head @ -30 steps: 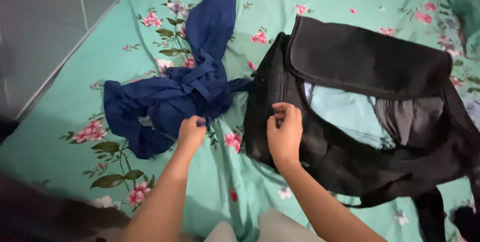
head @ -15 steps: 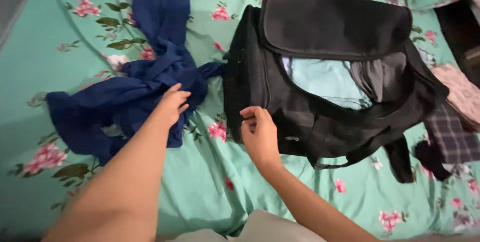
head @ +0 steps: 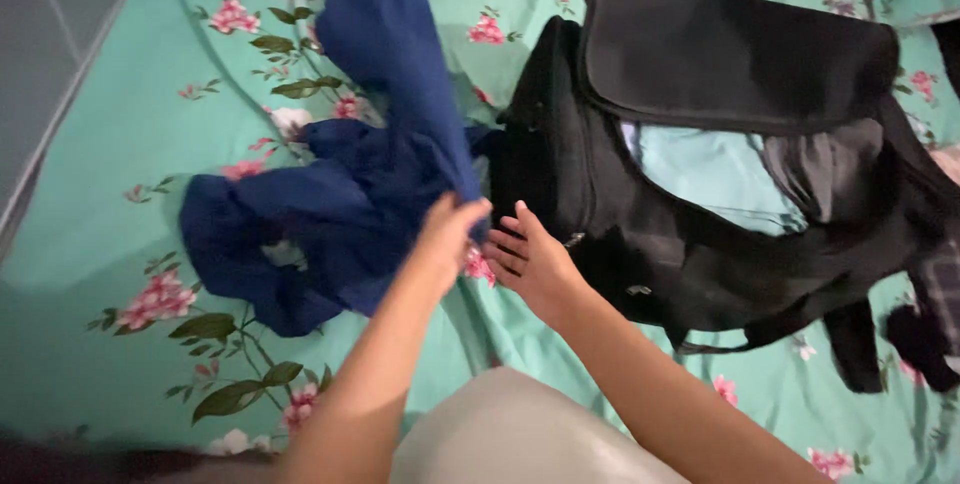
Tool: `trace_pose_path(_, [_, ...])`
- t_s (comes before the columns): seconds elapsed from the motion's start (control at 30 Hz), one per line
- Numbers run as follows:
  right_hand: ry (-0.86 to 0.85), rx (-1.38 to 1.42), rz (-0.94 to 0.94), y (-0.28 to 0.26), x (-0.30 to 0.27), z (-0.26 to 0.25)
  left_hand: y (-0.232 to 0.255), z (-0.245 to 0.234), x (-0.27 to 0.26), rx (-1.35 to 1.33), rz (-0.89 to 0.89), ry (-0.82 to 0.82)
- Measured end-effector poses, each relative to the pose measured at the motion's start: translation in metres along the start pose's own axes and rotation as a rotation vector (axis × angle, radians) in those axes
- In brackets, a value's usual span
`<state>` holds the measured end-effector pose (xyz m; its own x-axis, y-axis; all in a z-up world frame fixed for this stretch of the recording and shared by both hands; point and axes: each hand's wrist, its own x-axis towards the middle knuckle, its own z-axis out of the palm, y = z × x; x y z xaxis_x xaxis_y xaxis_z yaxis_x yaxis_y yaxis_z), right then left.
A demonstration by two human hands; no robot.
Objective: Fold various articles of clothing and pack them into a travel bag.
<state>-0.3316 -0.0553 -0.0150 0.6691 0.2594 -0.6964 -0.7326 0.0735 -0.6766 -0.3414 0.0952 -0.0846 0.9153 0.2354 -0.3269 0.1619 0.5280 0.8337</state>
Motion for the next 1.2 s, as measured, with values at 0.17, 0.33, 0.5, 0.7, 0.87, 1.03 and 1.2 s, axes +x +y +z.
trace_pose_path(0.17, [-0.072,0.019,0.077,0.002,0.005,0.004,0.062,-0.042,0.003,0.36,0.259,0.11])
trace_pose_path(0.33, [-0.12,-0.037,0.077,0.012,0.009,-0.004,0.163,-0.136,0.043,-0.562,0.741,0.737])
trace_pose_path(0.5, [-0.109,-0.098,0.108,0.012,0.014,-0.009,0.105,-0.176,0.063,0.003,0.681,0.815])
trace_pose_path(0.7, [-0.1,-0.131,0.097,0.004,0.016,0.003,0.011,-0.148,0.062,0.157,0.363,0.89])
trace_pose_path(0.87, [-0.11,-0.181,0.088,-0.006,0.0,0.017,0.024,-0.112,0.024,0.202,0.153,0.958])
trace_pose_path(1.03, [-0.113,-0.193,0.075,-0.012,-0.003,0.02,0.008,-0.129,0.031,0.33,0.073,1.019])
trace_pose_path(1.2, [-0.105,-0.193,0.075,-0.014,-0.008,0.019,-0.009,-0.138,0.038,0.447,-0.404,1.081])
